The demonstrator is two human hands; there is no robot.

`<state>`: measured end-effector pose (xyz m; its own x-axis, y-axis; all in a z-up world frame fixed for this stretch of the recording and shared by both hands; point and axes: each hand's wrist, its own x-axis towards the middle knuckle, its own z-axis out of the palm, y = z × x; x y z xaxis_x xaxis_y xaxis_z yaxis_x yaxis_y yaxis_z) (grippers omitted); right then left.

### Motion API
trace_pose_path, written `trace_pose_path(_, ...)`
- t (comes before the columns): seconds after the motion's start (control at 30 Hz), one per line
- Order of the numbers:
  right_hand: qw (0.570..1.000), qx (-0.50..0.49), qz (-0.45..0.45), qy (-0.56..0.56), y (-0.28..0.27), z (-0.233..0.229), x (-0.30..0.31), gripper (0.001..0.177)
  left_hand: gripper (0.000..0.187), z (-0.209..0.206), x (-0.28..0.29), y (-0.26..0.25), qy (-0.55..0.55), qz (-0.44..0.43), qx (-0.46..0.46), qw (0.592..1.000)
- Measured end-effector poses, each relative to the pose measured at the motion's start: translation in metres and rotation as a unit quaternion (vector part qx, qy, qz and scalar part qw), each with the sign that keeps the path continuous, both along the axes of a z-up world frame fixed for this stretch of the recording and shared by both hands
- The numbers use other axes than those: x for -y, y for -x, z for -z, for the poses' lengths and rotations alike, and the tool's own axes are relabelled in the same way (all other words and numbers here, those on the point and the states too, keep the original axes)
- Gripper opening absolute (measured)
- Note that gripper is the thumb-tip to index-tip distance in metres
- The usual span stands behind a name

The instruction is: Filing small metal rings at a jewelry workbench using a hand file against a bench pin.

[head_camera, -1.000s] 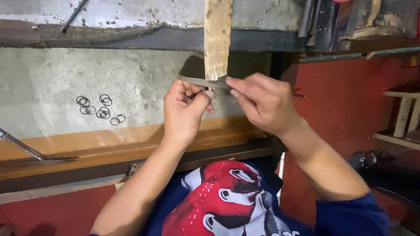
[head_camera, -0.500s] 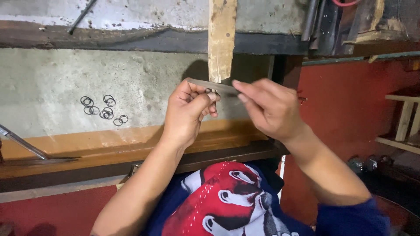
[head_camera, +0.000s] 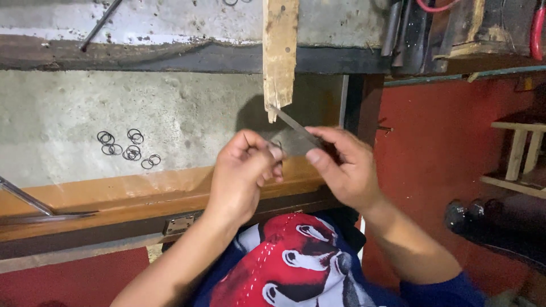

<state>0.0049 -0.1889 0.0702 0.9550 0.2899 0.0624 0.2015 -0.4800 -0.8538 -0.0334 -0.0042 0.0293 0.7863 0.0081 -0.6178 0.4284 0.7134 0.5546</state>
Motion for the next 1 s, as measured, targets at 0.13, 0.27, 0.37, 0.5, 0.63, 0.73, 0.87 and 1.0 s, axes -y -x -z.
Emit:
trace_pose_path(0.13, 0.981, -0.133, 0.053, -0.127, 0.019, -0.008, -0.014, 0.025, 0.014, -0.033, -0.005, 0.014, -0.064, 0.048, 0.060, 0.995)
trace_pose_path(0.27, 0.957, -0.175, 0.058, -0.225, 0.037, -0.018, -0.024, 0.022, 0.015, -0.046, -0.013, 0.025, -0.073, 0.057, 0.148, 0.985)
trace_pose_path(0.37, 0.946, -0.172, 0.047, -0.270, 0.044, -0.025, -0.027, 0.018, 0.016, -0.044, -0.018, 0.028, -0.035, 0.078, 0.173, 0.981)
trace_pose_path(0.5, 0.932, -0.164, 0.011, -0.323, 0.044, -0.052, -0.042, 0.017, 0.016, -0.039, -0.021, 0.030, 0.040, 0.103, 0.189, 0.976)
trace_pose_path(0.63, 0.920, -0.163, -0.017, -0.356, 0.043, -0.054, -0.039, 0.024, 0.018, -0.037, -0.022, 0.034, 0.121, 0.134, 0.172, 0.968)
trace_pose_path(0.73, 0.901, -0.170, -0.073, -0.393, 0.032, -0.063, -0.043, 0.021, 0.016, -0.035, -0.024, 0.035, 0.245, 0.166, 0.143, 0.944)
trace_pose_path(0.87, 0.917, -0.161, -0.114, -0.346, 0.020, -0.065, -0.040, 0.016, 0.012, -0.022, -0.022, 0.034, 0.348, 0.198, 0.110, 0.910)
trace_pose_path(1.0, 0.946, -0.105, -0.092, -0.292, 0.017, -0.057, -0.030, 0.012, 0.023, -0.022, -0.022, 0.031, 0.294, 0.179, 0.108, 0.933)
